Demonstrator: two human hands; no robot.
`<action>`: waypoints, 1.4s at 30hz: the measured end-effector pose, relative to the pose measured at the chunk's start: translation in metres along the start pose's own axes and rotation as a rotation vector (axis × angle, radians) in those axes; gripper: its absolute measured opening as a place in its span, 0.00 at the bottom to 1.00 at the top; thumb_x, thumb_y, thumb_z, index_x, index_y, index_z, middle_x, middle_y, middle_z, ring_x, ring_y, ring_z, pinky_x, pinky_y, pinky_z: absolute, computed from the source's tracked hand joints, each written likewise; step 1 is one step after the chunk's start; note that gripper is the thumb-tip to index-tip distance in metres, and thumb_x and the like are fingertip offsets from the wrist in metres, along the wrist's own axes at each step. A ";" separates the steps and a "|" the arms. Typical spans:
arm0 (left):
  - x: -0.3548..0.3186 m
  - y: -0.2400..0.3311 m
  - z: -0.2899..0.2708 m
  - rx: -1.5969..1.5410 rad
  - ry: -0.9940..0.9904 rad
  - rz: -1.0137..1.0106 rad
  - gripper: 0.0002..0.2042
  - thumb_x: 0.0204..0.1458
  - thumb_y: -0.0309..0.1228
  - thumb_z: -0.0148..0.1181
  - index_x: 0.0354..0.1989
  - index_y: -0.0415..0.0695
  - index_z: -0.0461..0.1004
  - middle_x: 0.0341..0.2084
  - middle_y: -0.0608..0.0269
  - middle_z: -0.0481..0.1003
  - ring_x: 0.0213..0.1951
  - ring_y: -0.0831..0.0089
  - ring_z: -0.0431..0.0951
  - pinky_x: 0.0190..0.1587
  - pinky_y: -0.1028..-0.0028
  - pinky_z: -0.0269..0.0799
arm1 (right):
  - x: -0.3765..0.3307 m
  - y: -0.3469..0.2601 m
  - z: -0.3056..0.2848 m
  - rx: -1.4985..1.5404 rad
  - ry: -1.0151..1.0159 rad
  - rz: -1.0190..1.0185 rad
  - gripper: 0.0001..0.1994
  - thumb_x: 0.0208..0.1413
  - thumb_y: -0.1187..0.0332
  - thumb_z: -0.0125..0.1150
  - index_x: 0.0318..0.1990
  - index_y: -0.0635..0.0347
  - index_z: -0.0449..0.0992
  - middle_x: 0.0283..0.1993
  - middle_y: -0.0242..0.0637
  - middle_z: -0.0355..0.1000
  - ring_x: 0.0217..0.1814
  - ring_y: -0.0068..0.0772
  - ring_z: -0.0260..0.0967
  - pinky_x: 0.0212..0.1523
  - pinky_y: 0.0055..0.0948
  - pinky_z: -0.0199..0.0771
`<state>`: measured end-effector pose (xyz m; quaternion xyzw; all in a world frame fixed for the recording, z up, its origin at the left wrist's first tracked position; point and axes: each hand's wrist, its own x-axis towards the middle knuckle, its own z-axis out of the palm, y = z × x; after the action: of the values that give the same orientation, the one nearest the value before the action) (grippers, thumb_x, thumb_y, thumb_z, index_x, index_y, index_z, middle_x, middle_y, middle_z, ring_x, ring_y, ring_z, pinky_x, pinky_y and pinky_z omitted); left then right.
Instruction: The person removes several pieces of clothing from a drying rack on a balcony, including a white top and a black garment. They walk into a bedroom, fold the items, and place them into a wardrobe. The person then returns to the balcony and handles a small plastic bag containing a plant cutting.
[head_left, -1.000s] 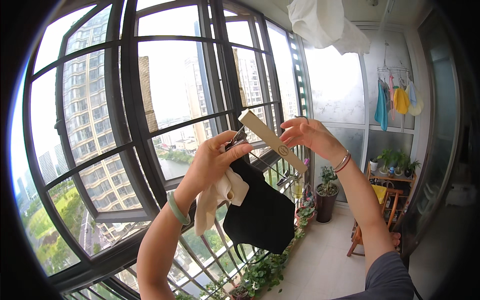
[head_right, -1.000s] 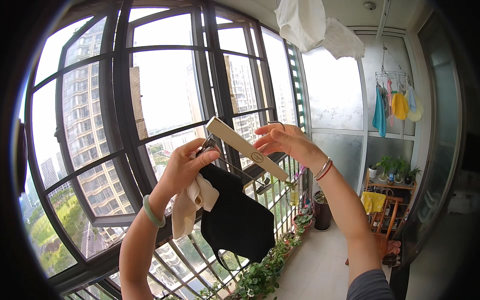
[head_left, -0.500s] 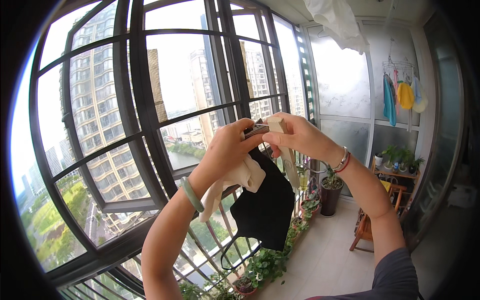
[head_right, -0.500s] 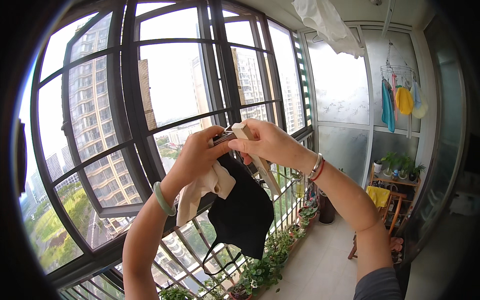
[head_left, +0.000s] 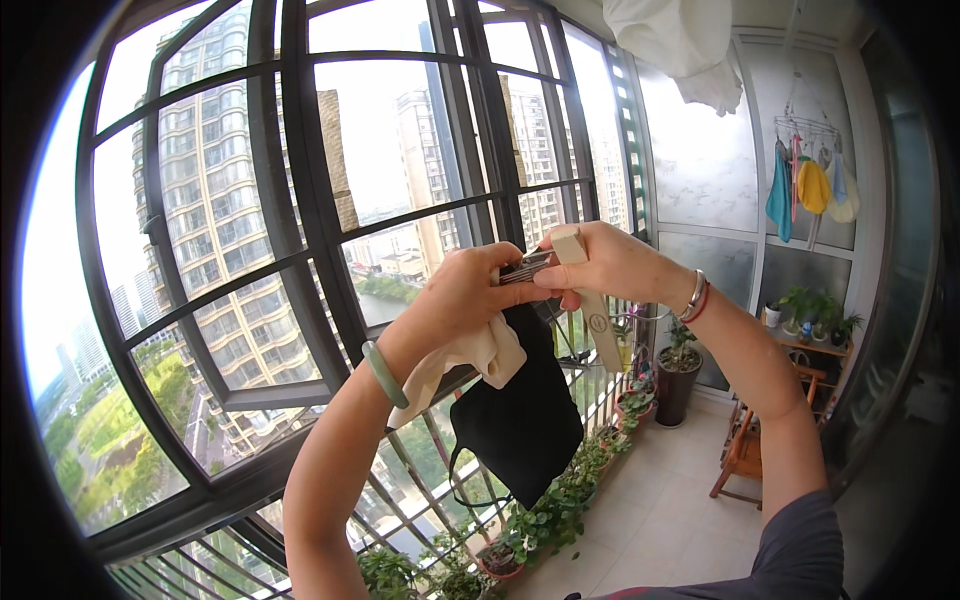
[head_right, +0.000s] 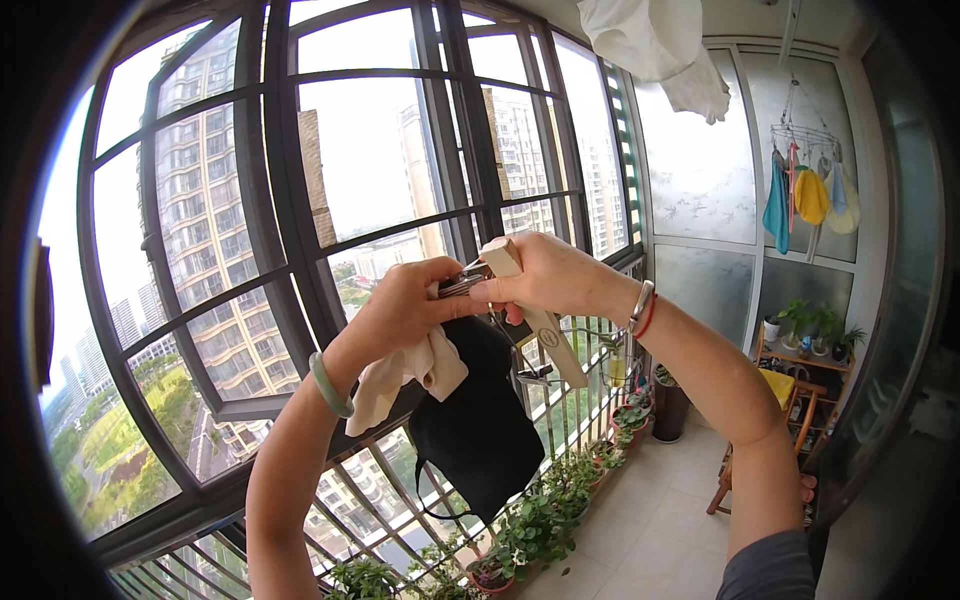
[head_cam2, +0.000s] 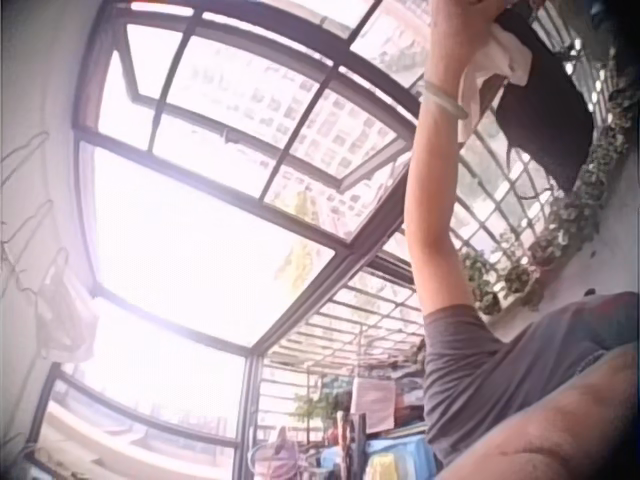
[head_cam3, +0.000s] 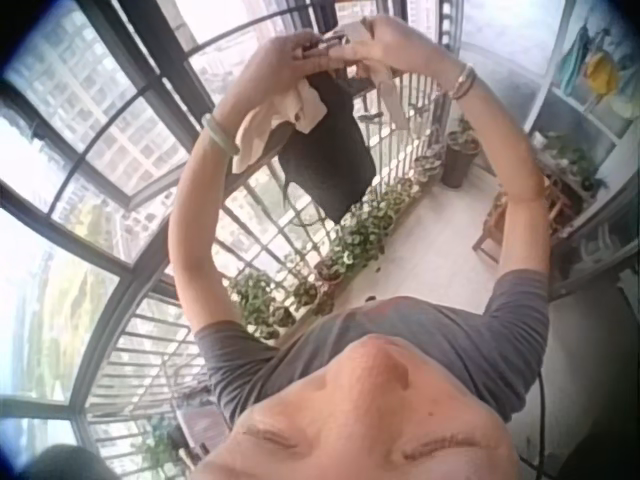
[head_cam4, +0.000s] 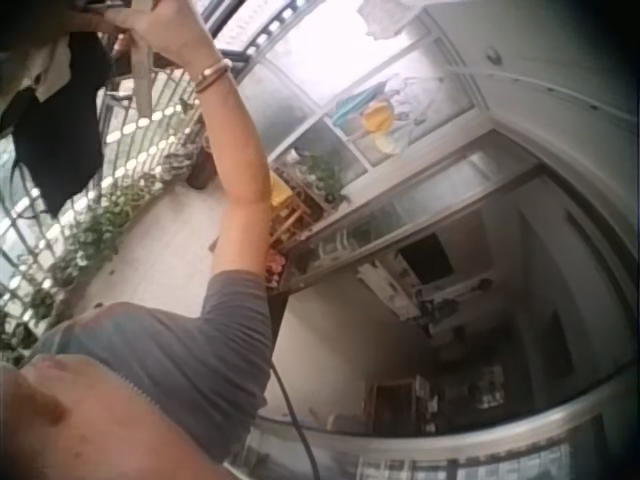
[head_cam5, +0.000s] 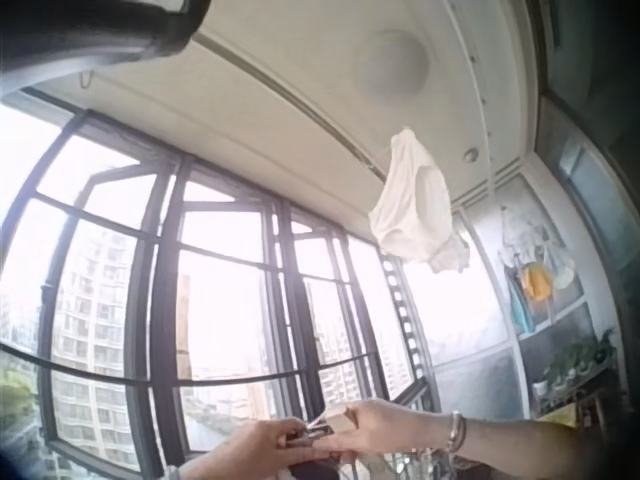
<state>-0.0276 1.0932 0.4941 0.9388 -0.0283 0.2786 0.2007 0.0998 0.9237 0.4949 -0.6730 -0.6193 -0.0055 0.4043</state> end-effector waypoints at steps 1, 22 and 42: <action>0.000 -0.002 0.000 0.007 0.015 0.021 0.23 0.47 0.44 0.70 0.42 0.38 0.77 0.23 0.61 0.76 0.24 0.75 0.73 0.30 0.72 0.69 | 0.000 -0.001 0.000 -0.030 0.037 -0.028 0.14 0.56 0.60 0.64 0.29 0.64 0.74 0.23 0.32 0.74 0.23 0.19 0.73 0.26 0.21 0.73; -0.001 0.016 -0.013 -0.100 0.248 0.175 0.24 0.57 0.50 0.57 0.31 0.36 0.73 0.17 0.57 0.68 0.20 0.70 0.64 0.27 0.68 0.63 | -0.047 -0.017 -0.011 -0.460 0.738 -0.808 0.18 0.59 0.68 0.60 0.56 0.63 0.67 0.56 0.45 0.69 0.57 0.41 0.69 0.55 0.34 0.71; 0.007 0.024 -0.086 -0.560 0.484 0.341 0.26 0.61 0.53 0.50 0.33 0.38 0.78 0.23 0.73 0.66 0.27 0.83 0.58 0.33 0.84 0.57 | -0.061 -0.022 -0.016 0.542 0.676 -0.448 0.22 0.67 0.53 0.46 0.46 0.66 0.74 0.36 0.44 0.77 0.19 0.21 0.71 0.19 0.19 0.73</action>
<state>-0.0696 1.1052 0.5727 0.7370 -0.2104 0.5022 0.4005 0.0755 0.8622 0.4867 -0.3541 -0.5622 -0.1493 0.7323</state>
